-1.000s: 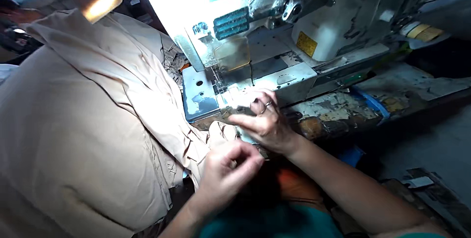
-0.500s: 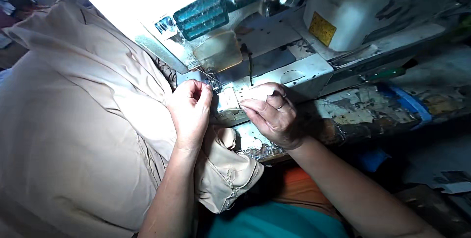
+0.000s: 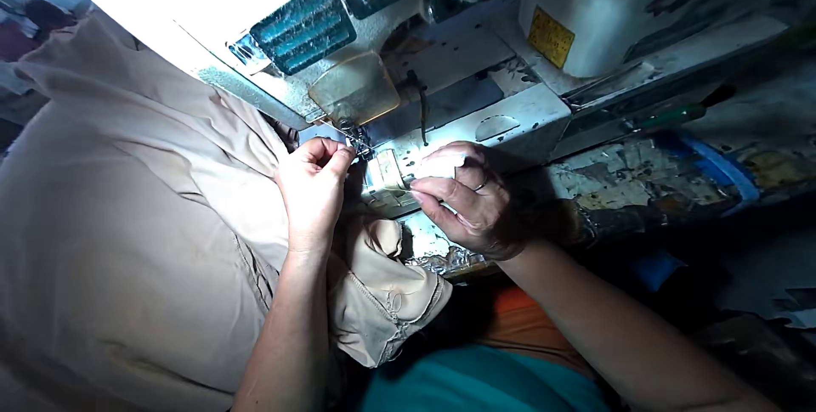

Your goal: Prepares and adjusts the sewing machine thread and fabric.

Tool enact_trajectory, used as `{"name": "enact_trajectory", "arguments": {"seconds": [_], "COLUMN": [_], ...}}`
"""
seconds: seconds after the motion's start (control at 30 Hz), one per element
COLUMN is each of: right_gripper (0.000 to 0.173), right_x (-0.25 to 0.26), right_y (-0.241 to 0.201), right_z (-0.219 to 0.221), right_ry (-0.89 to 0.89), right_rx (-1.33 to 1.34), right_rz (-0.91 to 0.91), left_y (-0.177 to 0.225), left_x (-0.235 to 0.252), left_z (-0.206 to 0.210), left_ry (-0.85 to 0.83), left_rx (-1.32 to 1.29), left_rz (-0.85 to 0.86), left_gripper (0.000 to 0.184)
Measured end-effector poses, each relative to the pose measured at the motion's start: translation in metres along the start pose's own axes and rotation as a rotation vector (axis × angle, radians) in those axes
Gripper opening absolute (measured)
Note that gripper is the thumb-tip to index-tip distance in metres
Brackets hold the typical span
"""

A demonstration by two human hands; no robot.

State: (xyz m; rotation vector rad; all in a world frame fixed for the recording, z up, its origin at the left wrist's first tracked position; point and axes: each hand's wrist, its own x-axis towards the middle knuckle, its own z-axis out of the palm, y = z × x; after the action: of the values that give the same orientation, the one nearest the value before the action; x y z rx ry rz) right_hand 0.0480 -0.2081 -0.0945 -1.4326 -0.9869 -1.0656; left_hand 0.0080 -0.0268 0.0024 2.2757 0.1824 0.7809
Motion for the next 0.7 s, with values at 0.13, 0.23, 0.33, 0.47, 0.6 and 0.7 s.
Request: {"name": "enact_trajectory", "arguments": {"seconds": [0.13,0.23,0.33,0.47,0.6,0.7], "right_gripper": [0.01,0.009,0.009,0.009,0.009,0.008], "right_x": [-0.0005,-0.0005,-0.0002,0.0002,0.0005,0.0007], "right_y": [0.0006,0.001,0.0012,0.0013,0.0008,0.0006], "right_z": [0.001,0.0018,0.0015,0.0011,0.0015,0.0014], "right_ry": [0.007,0.02,0.017,0.019,0.021,0.024], "right_rx": [-0.004,-0.011,-0.009,0.003,-0.005,-0.004], "right_rz": [0.003,-0.002,-0.004,-0.005,-0.005,-0.006], "left_y": [0.0001,0.0006,-0.0004,0.0015,0.0026,0.0018], "left_x": [0.0011,0.0003,-0.0021,-0.0032,-0.003,-0.0033], "left_z": [0.0007,0.0009,0.0016,0.002,0.0029,0.0034], "left_ry": [0.008,0.009,0.025,0.029,0.041,0.045], "left_rx": [0.008,0.016,0.007,0.008,0.035,0.046], "left_rz": [-0.001,-0.003,0.026,0.031,0.026,0.032], "left_gripper": [0.016,0.015,0.014,0.013,0.013,0.013]}}
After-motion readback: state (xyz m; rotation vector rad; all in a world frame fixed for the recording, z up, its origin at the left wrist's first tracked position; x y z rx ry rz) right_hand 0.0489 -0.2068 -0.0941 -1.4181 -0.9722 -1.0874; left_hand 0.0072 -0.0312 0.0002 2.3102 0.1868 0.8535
